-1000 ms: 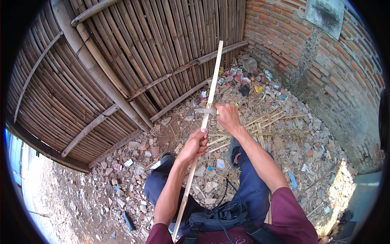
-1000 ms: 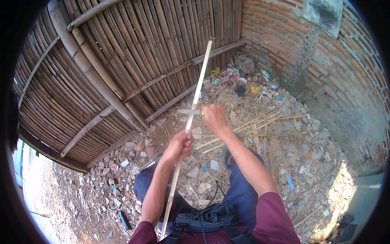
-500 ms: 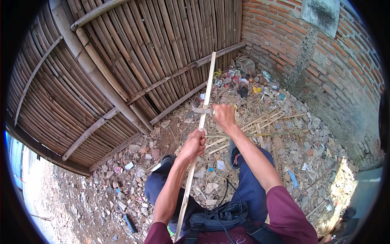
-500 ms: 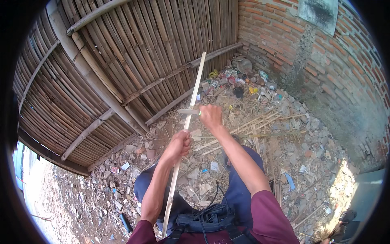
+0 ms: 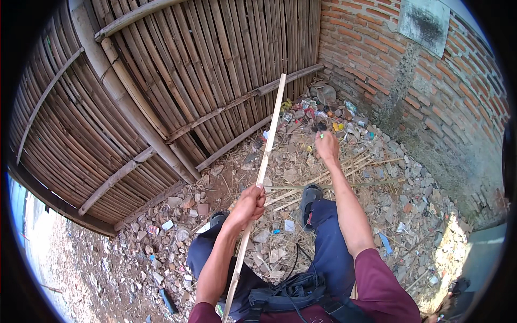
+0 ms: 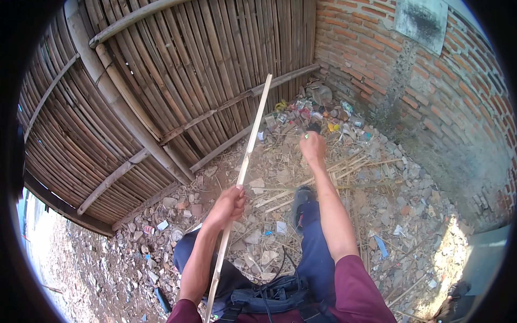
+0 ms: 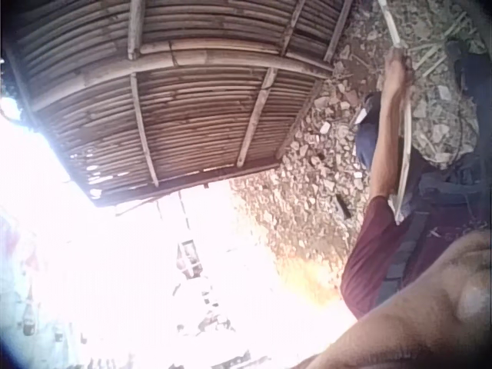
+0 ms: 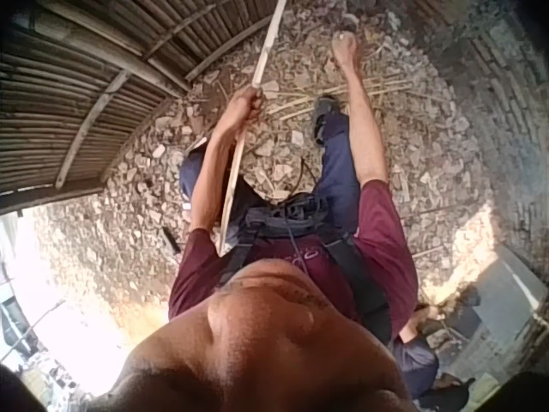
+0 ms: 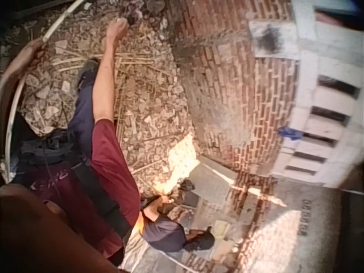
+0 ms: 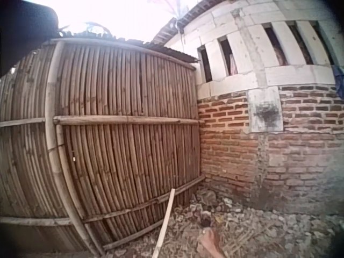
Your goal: The person shaves and smooths a long bamboo strip using a small handheld blade while sitting on the ground.
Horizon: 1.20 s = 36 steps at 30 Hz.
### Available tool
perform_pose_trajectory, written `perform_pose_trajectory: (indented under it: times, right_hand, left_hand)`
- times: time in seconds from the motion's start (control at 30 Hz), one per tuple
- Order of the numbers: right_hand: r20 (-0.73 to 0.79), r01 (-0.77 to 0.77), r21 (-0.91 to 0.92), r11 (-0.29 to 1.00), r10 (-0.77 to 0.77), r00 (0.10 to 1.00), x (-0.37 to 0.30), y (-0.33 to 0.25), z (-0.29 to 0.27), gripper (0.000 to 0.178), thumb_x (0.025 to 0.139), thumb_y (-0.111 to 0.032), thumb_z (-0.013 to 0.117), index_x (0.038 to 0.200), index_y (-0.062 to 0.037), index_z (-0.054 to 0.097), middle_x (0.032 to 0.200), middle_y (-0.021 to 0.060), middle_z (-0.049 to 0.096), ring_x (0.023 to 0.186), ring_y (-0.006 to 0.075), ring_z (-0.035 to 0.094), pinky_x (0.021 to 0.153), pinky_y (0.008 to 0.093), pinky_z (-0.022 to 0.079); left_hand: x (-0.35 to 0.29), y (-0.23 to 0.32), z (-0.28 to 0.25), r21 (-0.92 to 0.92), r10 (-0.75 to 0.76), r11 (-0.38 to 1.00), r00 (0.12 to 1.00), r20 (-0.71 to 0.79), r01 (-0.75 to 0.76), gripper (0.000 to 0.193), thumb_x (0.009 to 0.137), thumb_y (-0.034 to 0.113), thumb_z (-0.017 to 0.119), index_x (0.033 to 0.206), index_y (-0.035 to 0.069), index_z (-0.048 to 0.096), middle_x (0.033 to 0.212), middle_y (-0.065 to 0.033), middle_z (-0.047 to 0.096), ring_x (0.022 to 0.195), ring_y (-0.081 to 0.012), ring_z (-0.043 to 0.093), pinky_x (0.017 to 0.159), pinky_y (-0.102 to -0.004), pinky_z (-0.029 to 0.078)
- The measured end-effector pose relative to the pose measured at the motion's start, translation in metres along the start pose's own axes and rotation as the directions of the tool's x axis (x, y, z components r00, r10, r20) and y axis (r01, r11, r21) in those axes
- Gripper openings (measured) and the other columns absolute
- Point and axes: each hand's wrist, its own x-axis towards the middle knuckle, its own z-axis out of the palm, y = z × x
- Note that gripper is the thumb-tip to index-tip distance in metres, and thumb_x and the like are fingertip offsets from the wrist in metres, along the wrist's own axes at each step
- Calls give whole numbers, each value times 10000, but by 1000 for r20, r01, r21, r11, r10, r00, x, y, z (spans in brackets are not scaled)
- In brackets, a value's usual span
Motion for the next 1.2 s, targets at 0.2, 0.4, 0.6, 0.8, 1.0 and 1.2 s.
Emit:
perform_pose_trajectory:
  times: [0.2,0.4,0.6,0.8,1.0,1.2]
  right_hand:
    - [142,252,157,955,-274,951,-35,-57,-11,168,879,-172,711,948,-54,808,871,237,751,843,441,732,754,538,570]
    - [173,552,225,803,-591,788,-65,-87,-12,185,854,-115,654,910,-83,828,698,186,722,626,369,708,628,482,548]
    - [160,619,229,751,-656,737,-73,-91,-5,186,818,-99,673,895,-112,843,662,180,707,590,343,699,601,485,536]
    - [144,634,172,754,-656,741,-75,-94,-4,157,826,-121,699,885,-117,845,622,172,690,539,302,684,551,461,518]
    - [162,577,149,803,-596,787,-77,-98,0,92,788,-119,675,790,-89,762,671,204,695,644,387,726,617,504,570]
    - [154,385,142,912,-405,901,-62,-82,8,118,779,-91,667,798,-62,780,700,233,708,665,423,726,635,527,572]
  left_hand:
    - [-4,4,-1,-30,-7,1000,999,38,8,284,1157,322,409,930,152,431,675,72,356,478,-36,251,411,-247,196]
    - [1,2,0,-93,-62,993,994,84,70,306,1168,321,387,910,158,412,641,78,311,455,-40,198,394,-252,168]
    - [-6,5,3,-174,-122,975,986,118,141,325,1164,339,407,885,172,393,624,87,300,452,-36,191,393,-251,164]
    - [-10,2,5,-117,-102,987,990,98,114,334,1165,364,421,890,176,394,624,84,303,454,-36,190,396,-250,158]
    - [-16,6,7,-121,-103,986,992,68,111,326,1157,363,446,888,181,409,661,98,316,479,-22,213,407,-234,170]
    - [-28,10,-1,-136,-154,976,982,112,169,313,1155,345,435,889,182,412,663,93,323,474,-22,220,407,-231,173]
